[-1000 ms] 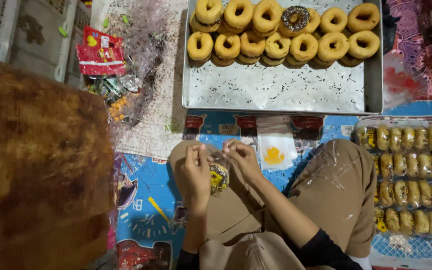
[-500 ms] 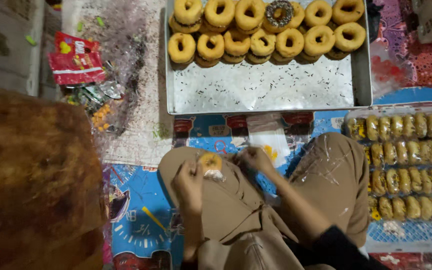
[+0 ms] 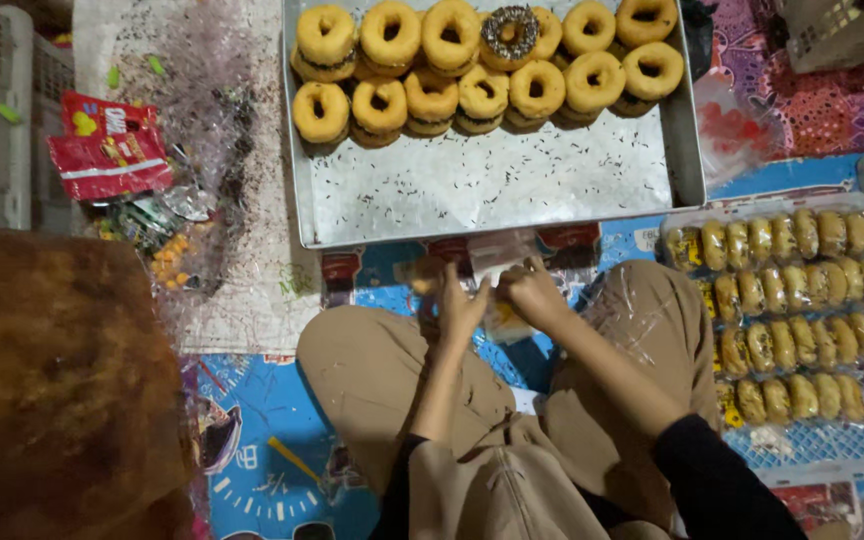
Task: The person sits on the floor and repeatedly picks donuts from a metal tray, places them into small clear plastic bags, and sets the filled bags aside. The person handles both plain and chocolate-sprinkled donuts.
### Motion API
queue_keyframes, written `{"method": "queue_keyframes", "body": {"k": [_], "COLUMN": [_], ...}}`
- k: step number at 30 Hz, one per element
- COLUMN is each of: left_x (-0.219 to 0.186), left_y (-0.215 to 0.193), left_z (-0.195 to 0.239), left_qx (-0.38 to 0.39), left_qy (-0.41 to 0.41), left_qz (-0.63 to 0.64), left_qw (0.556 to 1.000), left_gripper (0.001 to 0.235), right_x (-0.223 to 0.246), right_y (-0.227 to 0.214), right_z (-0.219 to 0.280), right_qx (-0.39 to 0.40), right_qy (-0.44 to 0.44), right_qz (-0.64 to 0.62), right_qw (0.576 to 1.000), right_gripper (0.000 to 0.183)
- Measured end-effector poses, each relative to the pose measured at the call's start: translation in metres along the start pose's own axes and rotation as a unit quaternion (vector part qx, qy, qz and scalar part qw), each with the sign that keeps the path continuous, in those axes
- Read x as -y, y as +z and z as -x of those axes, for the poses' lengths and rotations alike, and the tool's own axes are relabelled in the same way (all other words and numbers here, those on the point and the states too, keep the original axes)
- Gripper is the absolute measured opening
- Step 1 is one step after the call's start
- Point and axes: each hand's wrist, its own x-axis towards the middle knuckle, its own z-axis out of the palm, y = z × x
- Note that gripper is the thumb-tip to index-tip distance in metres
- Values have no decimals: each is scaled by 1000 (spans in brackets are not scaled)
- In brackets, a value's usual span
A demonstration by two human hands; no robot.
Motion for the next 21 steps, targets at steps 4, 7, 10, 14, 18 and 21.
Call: {"method": "queue_keyframes", "body": {"k": [4,7,10,14,18,21], "left_x": [-14,-33,-76,-146,-168,-177], "left_y": [32,8,-47,-107,-139,-156], "left_z": [5,3,-3,-14,-43,-68], "left_qx": [324,307,191,53,88,122], "left_qy": [-349,-283,-218,-46,197,299], "left_qz": [344,336,287,248,224,255], "left_qw": [809,844,913,966,950,911], "left_gripper": [47,33,27,14,15,12], "right_x": [33,46,59,71,60,38], "right_y": [-58,-83,-88,-87,-89,-101], "right_z": [25,37,49,69,65,46], "right_qx": [-67,-70,-105,-90,-95,-52], "right_qy": [-22,-13,12,91,18,15], "right_qz": [12,1,3,50,80,91], "right_qw": [997,997,994,990,992,994], "right_gripper": [23,23,24,29,43,43]}}
